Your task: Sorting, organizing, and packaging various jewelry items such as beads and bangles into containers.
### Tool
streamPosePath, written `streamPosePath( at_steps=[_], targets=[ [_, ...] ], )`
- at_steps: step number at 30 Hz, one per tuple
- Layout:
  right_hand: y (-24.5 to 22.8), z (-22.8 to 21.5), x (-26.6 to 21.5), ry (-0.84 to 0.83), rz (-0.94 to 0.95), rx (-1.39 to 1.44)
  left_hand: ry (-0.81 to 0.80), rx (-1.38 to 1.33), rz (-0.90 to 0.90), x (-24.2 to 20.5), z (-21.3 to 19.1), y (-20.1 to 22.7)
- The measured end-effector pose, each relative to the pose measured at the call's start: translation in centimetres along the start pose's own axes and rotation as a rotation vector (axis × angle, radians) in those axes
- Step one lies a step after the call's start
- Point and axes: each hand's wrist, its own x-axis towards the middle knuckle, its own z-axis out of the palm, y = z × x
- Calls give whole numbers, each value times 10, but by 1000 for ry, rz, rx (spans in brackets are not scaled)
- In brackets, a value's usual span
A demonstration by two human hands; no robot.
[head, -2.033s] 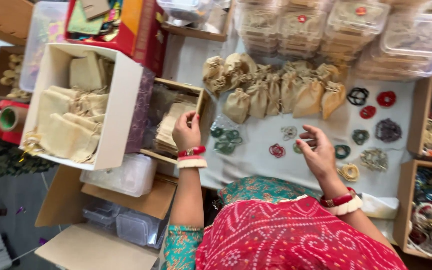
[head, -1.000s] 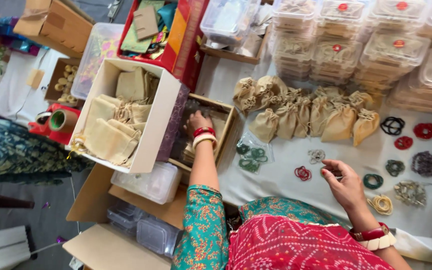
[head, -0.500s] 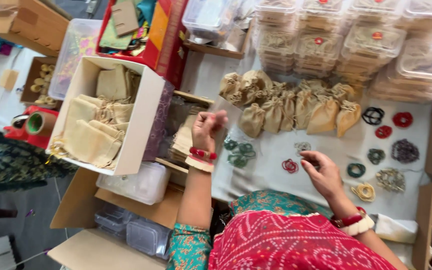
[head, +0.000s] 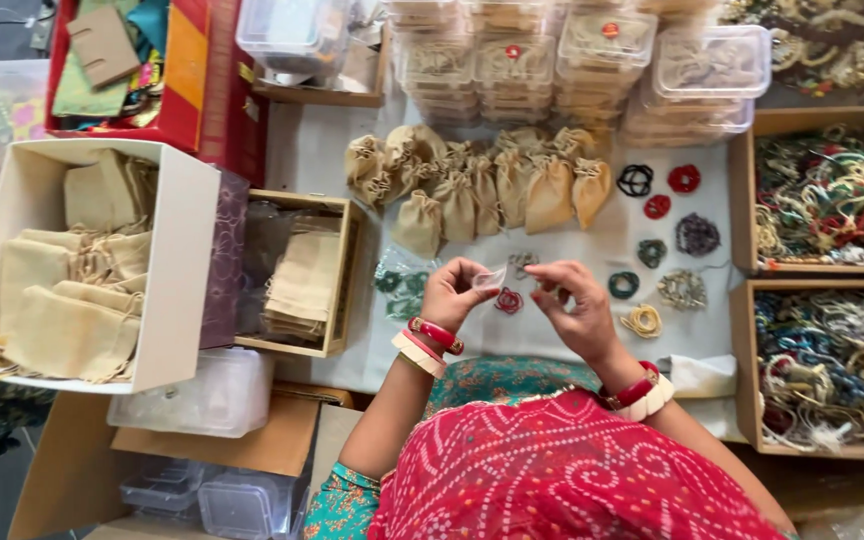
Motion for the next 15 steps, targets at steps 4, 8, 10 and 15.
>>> streamPosePath(
  at_steps=[4, 8, 10, 15],
  targets=[
    [-23, -1, 1, -3, -193, -48, -34, 162, 43, -16, 30, 31],
    [-29, 1, 3, 5, -362, -298, -22, 451, 121, -26, 40, 48],
    [-23, 2, 1, 3, -386, -349, -26, 542, 144, -29, 45, 56],
    [-23, -3, -6, -118, -566, -465, -195, 770, 494, -33, 54, 73]
  ],
)
